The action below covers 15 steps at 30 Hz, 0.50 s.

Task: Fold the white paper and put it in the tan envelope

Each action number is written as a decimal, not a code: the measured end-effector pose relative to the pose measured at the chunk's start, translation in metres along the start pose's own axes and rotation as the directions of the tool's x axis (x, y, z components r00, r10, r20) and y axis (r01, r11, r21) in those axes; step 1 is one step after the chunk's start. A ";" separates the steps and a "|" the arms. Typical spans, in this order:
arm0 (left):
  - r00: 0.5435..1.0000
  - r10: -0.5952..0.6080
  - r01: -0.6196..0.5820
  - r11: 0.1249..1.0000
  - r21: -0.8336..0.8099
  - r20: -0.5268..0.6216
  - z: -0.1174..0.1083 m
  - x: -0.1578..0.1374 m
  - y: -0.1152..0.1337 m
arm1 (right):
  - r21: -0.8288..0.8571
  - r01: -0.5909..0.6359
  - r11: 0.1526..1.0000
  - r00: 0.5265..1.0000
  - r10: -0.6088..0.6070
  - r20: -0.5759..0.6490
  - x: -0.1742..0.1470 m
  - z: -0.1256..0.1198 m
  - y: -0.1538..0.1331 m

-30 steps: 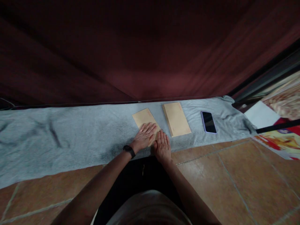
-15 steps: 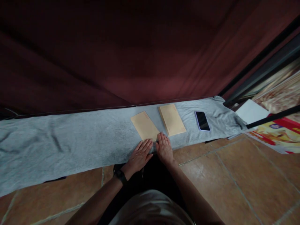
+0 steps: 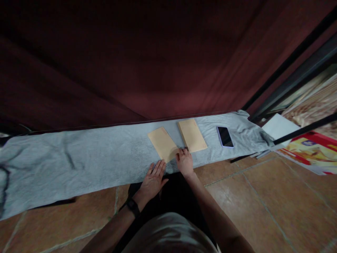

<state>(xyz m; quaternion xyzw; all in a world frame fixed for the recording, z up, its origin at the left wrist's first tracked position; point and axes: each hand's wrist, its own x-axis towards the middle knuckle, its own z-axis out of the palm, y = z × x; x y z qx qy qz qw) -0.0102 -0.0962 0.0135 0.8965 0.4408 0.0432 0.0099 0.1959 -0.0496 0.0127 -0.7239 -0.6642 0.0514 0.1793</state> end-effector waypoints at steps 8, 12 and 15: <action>0.999 -0.005 0.003 0.999 0.040 0.044 0.001 0.003 0.008 | 0.497 -0.215 0.841 0.973 0.230 0.031 0.029 0.002 0.009; 0.999 0.004 -0.004 1.000 0.000 0.048 0.002 0.003 0.005 | 0.727 -0.320 0.608 0.941 0.297 0.165 0.033 0.008 0.017; 1.000 0.001 0.000 0.998 -0.067 0.017 0.003 0.003 0.003 | 0.796 -0.364 0.484 0.924 0.294 0.244 0.031 0.014 0.015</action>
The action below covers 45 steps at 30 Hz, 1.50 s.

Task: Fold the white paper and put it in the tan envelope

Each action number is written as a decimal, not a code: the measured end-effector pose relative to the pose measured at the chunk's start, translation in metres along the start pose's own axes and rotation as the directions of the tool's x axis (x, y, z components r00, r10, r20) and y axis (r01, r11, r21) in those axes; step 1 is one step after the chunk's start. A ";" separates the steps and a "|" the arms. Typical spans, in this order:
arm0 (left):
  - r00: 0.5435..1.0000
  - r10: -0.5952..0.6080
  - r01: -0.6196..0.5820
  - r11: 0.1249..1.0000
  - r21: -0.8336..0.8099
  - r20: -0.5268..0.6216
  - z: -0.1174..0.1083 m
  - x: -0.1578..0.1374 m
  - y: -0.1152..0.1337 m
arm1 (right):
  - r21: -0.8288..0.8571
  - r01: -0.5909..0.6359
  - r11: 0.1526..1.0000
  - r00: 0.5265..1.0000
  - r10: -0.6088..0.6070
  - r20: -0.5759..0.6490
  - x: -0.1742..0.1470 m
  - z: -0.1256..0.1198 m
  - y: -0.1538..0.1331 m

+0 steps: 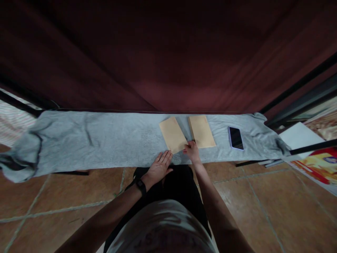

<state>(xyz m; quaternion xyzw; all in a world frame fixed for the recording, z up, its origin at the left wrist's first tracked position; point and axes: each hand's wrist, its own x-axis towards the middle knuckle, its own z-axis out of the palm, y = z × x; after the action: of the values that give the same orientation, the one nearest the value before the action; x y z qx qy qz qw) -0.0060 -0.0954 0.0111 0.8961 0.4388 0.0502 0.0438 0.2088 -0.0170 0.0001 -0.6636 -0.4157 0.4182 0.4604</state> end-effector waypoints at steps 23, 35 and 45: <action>0.804 -0.525 0.275 -0.089 -0.957 0.280 -0.028 0.116 0.026 | 0.451 0.009 0.893 0.995 0.037 -0.093 -0.007 -0.044 -0.021; 0.845 -0.428 0.342 -0.026 -0.939 0.320 -0.008 0.180 0.071 | 0.203 0.070 0.977 0.932 0.009 -0.361 0.028 -0.113 0.006; 0.840 -0.462 0.380 0.128 -0.916 0.284 0.013 0.186 0.063 | -0.033 0.048 0.998 0.901 -0.058 -0.429 0.032 -0.120 0.026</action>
<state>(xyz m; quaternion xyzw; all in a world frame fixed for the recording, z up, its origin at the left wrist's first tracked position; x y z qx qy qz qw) 0.1590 0.0129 0.0153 0.5213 0.5521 0.3180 0.5677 0.3351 -0.0248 -0.0027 -0.7328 -0.3262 0.2444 0.5448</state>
